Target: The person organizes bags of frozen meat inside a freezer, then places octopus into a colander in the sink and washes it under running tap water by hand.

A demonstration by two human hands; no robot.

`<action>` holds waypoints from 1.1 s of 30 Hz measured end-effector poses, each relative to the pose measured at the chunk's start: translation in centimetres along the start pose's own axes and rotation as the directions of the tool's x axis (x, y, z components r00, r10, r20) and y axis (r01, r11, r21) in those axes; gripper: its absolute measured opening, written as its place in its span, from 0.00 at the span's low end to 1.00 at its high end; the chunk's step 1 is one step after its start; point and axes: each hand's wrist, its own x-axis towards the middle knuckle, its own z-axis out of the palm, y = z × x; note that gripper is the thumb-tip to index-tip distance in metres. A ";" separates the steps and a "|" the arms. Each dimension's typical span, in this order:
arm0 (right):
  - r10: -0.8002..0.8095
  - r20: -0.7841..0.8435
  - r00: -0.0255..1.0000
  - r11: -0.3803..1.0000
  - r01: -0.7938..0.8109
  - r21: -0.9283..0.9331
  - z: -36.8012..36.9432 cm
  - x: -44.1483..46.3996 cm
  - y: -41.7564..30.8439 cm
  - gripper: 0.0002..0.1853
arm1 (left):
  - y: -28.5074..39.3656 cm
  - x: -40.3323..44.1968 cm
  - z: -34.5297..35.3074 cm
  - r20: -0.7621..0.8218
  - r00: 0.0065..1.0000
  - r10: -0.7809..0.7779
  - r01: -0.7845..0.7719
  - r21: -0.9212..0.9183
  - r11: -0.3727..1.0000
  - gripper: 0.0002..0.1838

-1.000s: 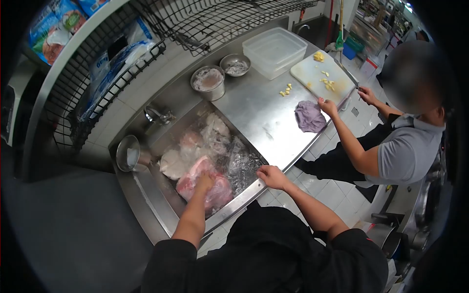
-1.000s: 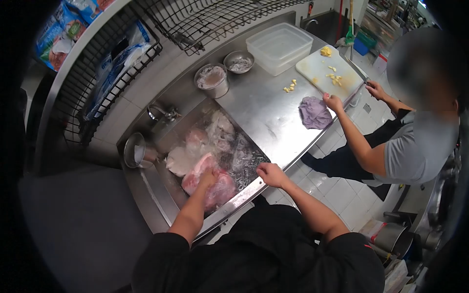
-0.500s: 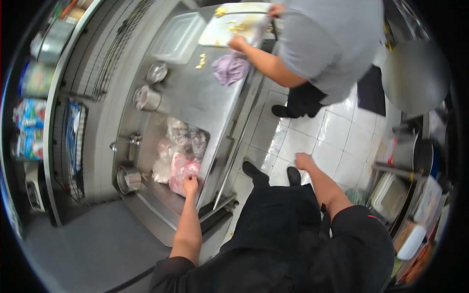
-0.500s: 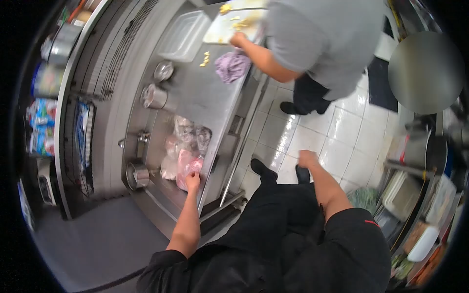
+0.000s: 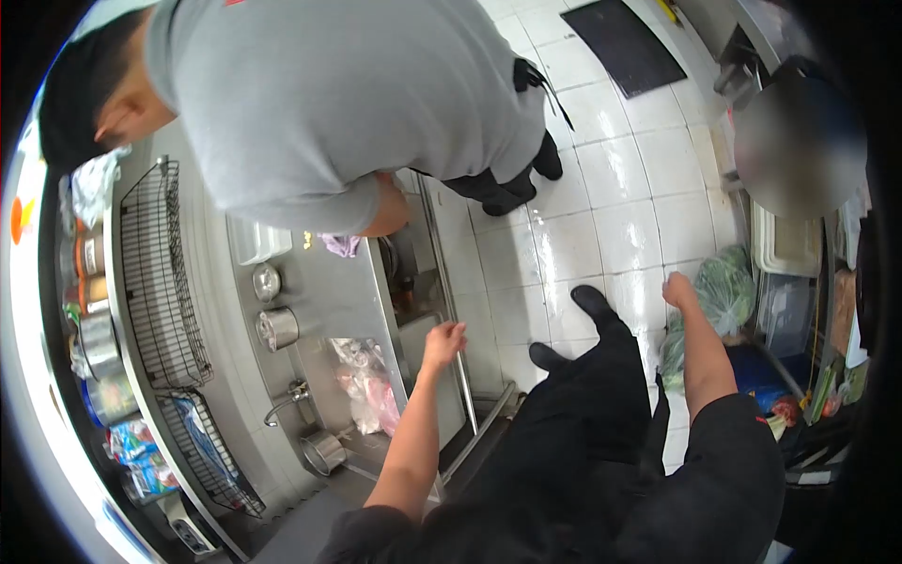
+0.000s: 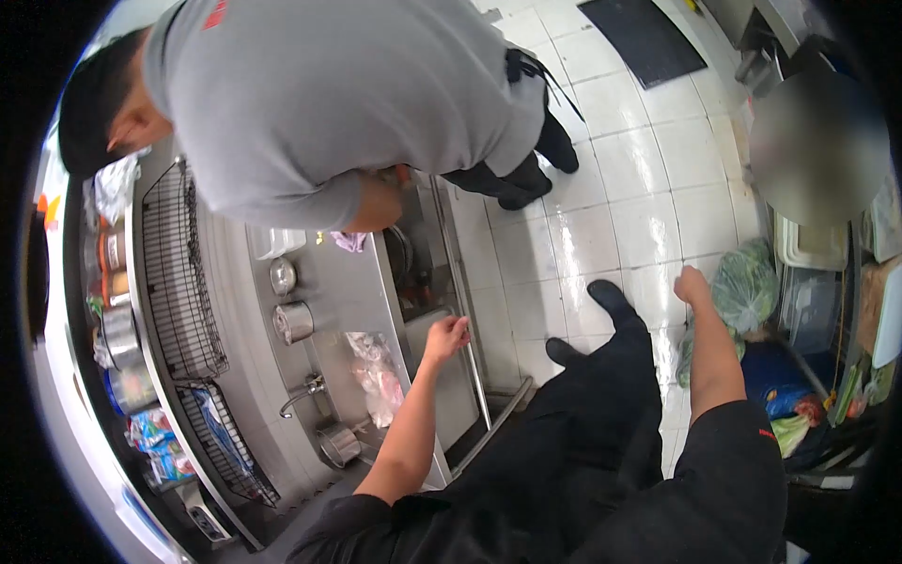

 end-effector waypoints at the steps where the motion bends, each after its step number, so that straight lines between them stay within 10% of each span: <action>1: -0.022 -0.018 1.000 0.999 0.023 0.048 0.9 -0.3 -0.8 0.13 | 0.3 1.2 1.1 0.076 0.997 0.018 -0.022 0.052 0.998 0.20; 9: -0.251 0.138 0.958 0.954 0.221 0.203 6.9 -5.8 -8.6 0.13 | -1.6 13.1 5.0 0.157 0.987 0.026 -0.073 0.299 0.952 0.23; 13: -0.245 0.199 0.949 0.962 0.213 0.169 6.9 -6.4 -10.8 0.12 | -7.4 21.3 2.7 -0.002 0.991 -0.136 0.136 0.036 0.990 0.18; 14: -0.234 0.220 0.947 0.965 0.198 0.170 7.3 -5.7 -10.5 0.12 | -8.9 23.3 1.5 0.100 0.980 -0.169 0.195 -0.366 0.910 0.11; 15: -0.230 0.138 0.963 0.955 0.197 0.221 8.2 -5.3 -10.0 0.11 | -7.0 23.5 0.5 0.002 0.966 -0.258 0.258 -0.073 0.964 0.11; 18: -0.181 -0.093 0.979 0.921 0.202 0.334 10.6 -5.0 -8.5 0.10 | -13.1 29.4 -2.9 -0.184 0.909 -0.374 0.378 -0.015 0.926 0.11; 22: 0.078 -0.034 0.996 0.960 -0.066 0.272 17.0 -5.0 -2.3 0.10 | -19.3 35.3 -7.5 -0.374 0.870 -0.320 0.424 0.239 0.873 0.18; 29: 0.424 0.071 0.903 0.818 -0.416 0.398 28.4 -12.8 5.9 0.12 | -25.7 41.8 -11.4 -0.582 0.701 -0.412 0.529 0.037 0.848 0.34; 33: 0.496 0.143 0.857 0.789 -0.513 0.339 31.8 -16.8 6.0 0.12 | -29.7 44.2 -13.8 -0.354 0.895 -0.272 0.352 0.184 0.918 0.29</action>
